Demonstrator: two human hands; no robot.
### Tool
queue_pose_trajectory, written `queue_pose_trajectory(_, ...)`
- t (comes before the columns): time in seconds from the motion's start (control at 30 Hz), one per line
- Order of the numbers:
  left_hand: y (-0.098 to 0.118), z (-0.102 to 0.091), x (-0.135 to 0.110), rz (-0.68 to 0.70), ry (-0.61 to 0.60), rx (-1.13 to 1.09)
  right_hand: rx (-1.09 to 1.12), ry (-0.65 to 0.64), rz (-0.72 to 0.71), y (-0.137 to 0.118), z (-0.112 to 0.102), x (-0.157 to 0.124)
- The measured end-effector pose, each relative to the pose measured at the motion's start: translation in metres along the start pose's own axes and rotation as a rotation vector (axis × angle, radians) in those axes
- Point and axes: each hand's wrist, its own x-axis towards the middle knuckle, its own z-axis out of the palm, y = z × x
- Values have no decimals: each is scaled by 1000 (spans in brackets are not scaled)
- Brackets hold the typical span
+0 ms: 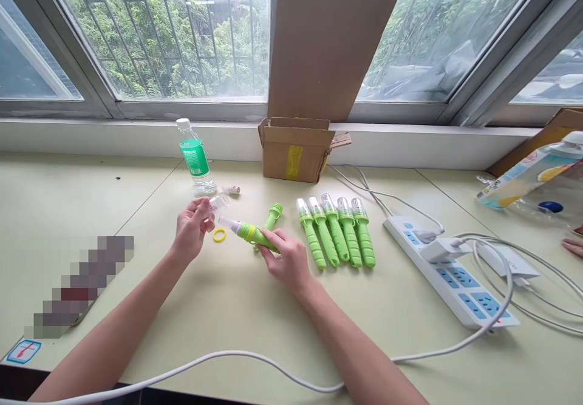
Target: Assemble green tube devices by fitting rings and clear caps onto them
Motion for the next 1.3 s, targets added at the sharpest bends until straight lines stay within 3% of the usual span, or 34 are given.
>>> queue_pose_trajectory(0.1, 0, -4, 3, 22, 101, -91, 21, 32, 25, 0, -1, 1)
queue_pose_trajectory(0.2, 0, -6, 4, 38, 83, -35, 2, 27, 26, 0, -1, 1)
queue_pose_trajectory(0.5, -4, 7, -13, -24, -358, 331, -99, -54, -37, 0, -2, 0)
queue_pose_trajectory(0.57, -5, 10, -17, -41, -393, 369, -106, -72, -51, 1, -3, 1)
queue_pose_trajectory(0.97, -9, 15, -20, -16, -232, 290, -93, -16, -82, -1, -3, 0)
queue_pose_trajectory(1.3, -13, 15, -16, 31, -83, 239, -21, -51, -82, 0, 1, 0)
